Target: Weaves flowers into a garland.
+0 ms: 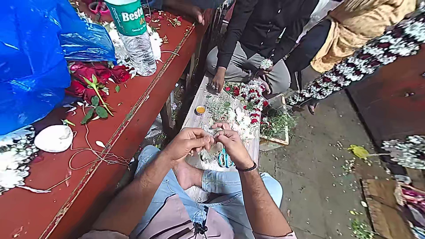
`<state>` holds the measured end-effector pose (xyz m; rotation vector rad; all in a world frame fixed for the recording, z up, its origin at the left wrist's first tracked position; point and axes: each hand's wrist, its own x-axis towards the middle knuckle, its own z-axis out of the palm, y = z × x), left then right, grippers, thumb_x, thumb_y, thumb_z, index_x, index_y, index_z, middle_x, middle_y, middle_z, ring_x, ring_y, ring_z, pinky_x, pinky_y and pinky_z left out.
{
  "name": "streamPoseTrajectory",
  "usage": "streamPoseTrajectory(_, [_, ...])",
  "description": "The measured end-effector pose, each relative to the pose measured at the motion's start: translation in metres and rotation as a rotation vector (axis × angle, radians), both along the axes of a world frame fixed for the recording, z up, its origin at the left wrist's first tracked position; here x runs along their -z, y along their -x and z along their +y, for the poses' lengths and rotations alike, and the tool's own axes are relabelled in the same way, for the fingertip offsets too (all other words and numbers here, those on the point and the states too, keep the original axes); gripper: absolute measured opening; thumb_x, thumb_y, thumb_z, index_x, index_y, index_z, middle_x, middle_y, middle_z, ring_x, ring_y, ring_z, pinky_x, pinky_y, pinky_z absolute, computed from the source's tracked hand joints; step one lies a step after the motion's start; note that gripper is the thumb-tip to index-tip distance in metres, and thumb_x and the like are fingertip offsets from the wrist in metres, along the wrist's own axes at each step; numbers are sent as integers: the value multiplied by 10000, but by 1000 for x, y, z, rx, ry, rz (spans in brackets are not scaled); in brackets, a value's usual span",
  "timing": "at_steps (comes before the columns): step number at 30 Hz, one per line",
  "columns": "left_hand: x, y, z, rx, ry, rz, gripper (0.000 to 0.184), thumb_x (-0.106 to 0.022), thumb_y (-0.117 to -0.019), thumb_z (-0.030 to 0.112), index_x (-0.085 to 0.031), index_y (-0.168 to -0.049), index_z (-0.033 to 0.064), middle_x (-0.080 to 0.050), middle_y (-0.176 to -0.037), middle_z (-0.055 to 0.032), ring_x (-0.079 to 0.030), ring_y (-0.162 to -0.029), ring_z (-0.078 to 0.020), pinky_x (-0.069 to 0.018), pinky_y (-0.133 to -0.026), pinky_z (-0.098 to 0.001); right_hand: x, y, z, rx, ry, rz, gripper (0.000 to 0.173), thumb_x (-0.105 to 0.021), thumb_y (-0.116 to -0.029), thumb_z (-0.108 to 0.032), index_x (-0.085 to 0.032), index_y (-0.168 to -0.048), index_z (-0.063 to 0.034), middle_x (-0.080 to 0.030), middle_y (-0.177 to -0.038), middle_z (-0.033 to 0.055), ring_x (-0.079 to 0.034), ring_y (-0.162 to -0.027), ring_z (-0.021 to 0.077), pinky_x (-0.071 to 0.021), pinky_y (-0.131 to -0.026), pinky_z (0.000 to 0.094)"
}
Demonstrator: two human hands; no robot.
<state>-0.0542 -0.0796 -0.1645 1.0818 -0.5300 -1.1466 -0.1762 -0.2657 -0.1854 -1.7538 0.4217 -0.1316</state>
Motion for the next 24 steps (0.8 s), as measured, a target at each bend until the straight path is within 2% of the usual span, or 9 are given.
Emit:
streamPoseTrajectory(3, [25,7,-5,-313,-130,-621,150,-671,-991,146,-785,-1047,66,-745,-926,-27,-678,-759,-90,-592,-703,-276,-1,1,23,-37,64,-4,290,-559,-930,-145,-691,-674,-113,-625,-1282,52,-570,-1174,157,-502,-935,351])
streamPoseTrajectory(5, [36,11,-3,-268,-249,-1139,217,-583,-1023,209,-788,-1030,139,-727,-966,0,-691,-897,-119,-592,-789,-360,-5,1,25,-2,155,-10,295,-563,-932,-194,-714,-683,-147,-562,-1400,39,-472,-1317,194,-446,-1029,397])
streamPoseTrajectory(7, [32,18,-2,-163,-277,-1318,242,-550,-1005,214,-784,-974,161,-693,-918,-4,-674,-903,-156,-573,-767,-393,-7,3,22,23,190,-8,304,-574,-933,-223,-708,-666,-167,-526,-1446,25,-434,-1362,215,-438,-1049,419])
streamPoseTrajectory(10, [28,18,-3,-230,-170,-1082,160,-675,-901,223,-765,-805,132,-633,-763,27,-606,-747,-78,-527,-665,-290,-5,5,18,6,121,-26,293,-566,-929,-192,-697,-670,-153,-534,-1423,42,-466,-1331,204,-466,-1018,394])
streamPoseTrajectory(14, [25,9,-2,-333,-19,-522,135,-865,-803,154,-767,-780,63,-663,-775,-13,-594,-686,-80,-499,-593,-231,-1,7,13,20,38,-73,303,-549,-928,-147,-672,-653,-110,-575,-1345,96,-536,-1220,187,-495,-940,346])
streamPoseTrajectory(16, [26,10,0,-400,71,-289,113,-808,-846,111,-719,-819,46,-649,-831,-36,-596,-731,-109,-522,-650,-265,-1,8,14,21,37,-78,301,-542,-919,-128,-642,-637,-97,-586,-1300,111,-559,-1153,169,-497,-883,318])
streamPoseTrajectory(19, [27,17,-3,-481,109,66,58,-659,-966,84,-661,-914,59,-581,-811,-9,-481,-622,-62,-420,-568,-229,-3,7,13,47,59,-77,282,-556,-909,-132,-667,-651,-105,-600,-1296,96,-563,-1139,162,-492,-888,320])
streamPoseTrajectory(22, [22,21,2,-401,80,263,199,-455,-1078,142,-617,-1116,33,-685,-1034,-101,-605,-719,-108,-506,-632,-264,0,5,13,40,112,-73,261,-564,-897,-154,-691,-672,-118,-596,-1321,90,-537,-1199,176,-454,-968,368])
streamPoseTrajectory(24, [15,20,4,-314,21,192,172,-403,-1084,167,-543,-1090,67,-640,-890,-42,-589,-663,-107,-513,-596,-267,3,5,15,20,146,-103,245,-567,-889,-155,-687,-682,-103,-601,-1327,120,-558,-1207,186,-492,-975,371])
